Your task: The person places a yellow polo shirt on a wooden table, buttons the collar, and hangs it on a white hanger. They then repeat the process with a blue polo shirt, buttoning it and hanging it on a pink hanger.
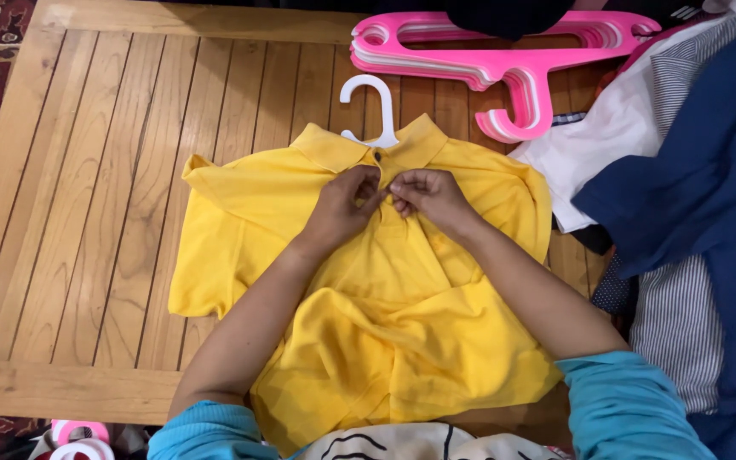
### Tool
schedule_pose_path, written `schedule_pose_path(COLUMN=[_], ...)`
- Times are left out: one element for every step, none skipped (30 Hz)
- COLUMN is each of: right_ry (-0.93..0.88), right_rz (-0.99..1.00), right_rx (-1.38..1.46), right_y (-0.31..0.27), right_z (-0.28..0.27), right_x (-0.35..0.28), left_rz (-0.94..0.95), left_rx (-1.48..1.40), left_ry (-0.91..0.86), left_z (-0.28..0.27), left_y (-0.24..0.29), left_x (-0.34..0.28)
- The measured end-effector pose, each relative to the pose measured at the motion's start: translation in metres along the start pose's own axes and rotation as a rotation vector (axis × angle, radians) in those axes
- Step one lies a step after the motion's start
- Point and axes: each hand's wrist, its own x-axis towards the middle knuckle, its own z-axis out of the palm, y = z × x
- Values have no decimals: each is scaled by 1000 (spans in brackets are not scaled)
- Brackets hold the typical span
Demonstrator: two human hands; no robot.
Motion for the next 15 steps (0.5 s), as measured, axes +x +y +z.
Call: schedule_pose_path(right_ry=[0,41,80,79,146,214,214,197,180,184,131,72,71,65,61], right_rz=[0,-120,-241,-242,-384,-523,-521,-518,-513,-514,-397,-279,-281,-169,-55], right_rx=[-2,-239,-477,-477,-634,-791,-792,-931,-1069,-1070,-1170,-1264,-1263,-1348,-1431], right_y=[1,2,3,-2,-6,-10,-16,-22,-29,-29,-28,-27,-34,-42,-50], right_z=[-1,-2,-3,-5,-7,-10,-13,-18,-23,-28,-33,-36,-34,-32,-29], right_x=[0,-1,-1,0,2,1,-1,-3,-6,-6,-6,-5,-8,-8,-9], left_rz=[0,134,267,268,225,179,178,211,244,248,275,297,296,311,325], left_rx=[-1,170,342,343,433,520,518,565,612,610,618,629,631,620,609], left_ry=[1,11,23,24,12,-1,-2,-40,-77,-78,-101,-122,-121,-147,-172], left_z=[-4,-7,-11,-15,-18,-21,-19,-16,-13,-11,-9,-9,-7,-7,-7], left_y=[1,2,4,7,11,15,11,8,5,6,7,7,8,8,7], left_x=[0,1,1,0,-1,-3,-7,-10,-13,-17,-22,-29,-34,-37,-40])
